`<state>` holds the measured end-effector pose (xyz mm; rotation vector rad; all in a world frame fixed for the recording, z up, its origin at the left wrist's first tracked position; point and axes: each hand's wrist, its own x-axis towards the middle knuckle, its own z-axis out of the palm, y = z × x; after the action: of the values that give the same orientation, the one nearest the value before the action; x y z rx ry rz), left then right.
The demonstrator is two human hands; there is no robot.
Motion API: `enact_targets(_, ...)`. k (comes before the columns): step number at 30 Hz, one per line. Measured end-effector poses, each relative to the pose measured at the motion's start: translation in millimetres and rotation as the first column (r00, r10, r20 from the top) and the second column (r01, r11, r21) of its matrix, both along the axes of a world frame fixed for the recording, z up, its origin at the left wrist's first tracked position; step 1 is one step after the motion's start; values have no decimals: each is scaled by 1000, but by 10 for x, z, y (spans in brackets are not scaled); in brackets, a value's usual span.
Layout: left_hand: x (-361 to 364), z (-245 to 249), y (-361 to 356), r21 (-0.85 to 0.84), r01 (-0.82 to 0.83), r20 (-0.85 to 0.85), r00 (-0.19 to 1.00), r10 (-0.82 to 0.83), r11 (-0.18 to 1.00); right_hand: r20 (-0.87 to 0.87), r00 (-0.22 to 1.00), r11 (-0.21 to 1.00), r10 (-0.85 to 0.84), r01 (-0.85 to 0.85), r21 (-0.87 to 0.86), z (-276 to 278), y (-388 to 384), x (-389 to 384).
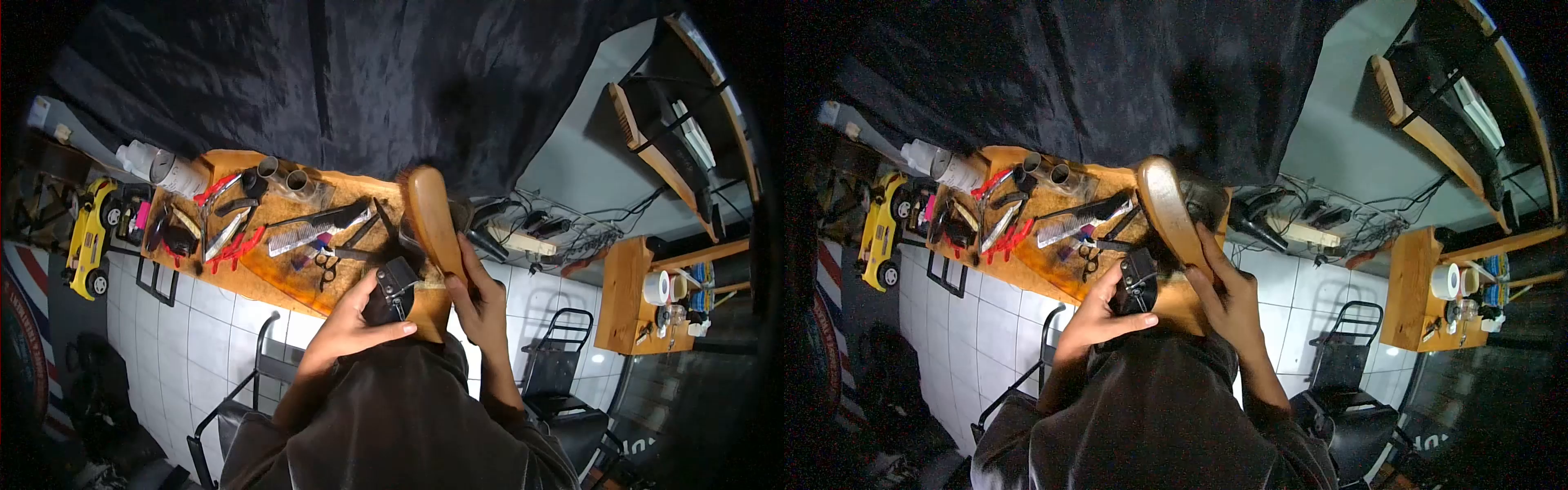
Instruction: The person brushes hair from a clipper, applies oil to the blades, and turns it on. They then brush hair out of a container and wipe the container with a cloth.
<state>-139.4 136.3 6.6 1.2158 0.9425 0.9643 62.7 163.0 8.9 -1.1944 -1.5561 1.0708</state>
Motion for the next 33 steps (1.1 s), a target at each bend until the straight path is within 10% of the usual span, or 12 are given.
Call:
enact_targets(3, 70, 113, 1, -384, -106, 53, 989, 137, 917, -51, 991, 991, 124, -121, 51, -27, -68, 17)
enact_targets(5, 82, -23, 3, -278, -101, 39, 992, 117, 955, 41, 964, 958, 263, -265, 107, -26, -85, 1)
enact_targets(11, 53, -51, -60, -58, -7, -81, 997, 2, 998, 111, 993, 998, -46, 42, 39, -32, -7, -30)
enact_targets(15, 68, -100, -86, -359, -26, -10, 1000, 24, 933, 66, 980, 974, 190, -196, 116, 17, -87, 34)
enact_targets(23, -45, -142, -66, -271, -79, 200, 970, 137, 959, 64, 995, 995, 79, -74, -73, -51, -13, 17)
enact_targets(33, -246, -196, -126, -357, 12, 370, 920, 130, 934, 105, 898, 904, 427, -422, -67, 58, -136, 170)
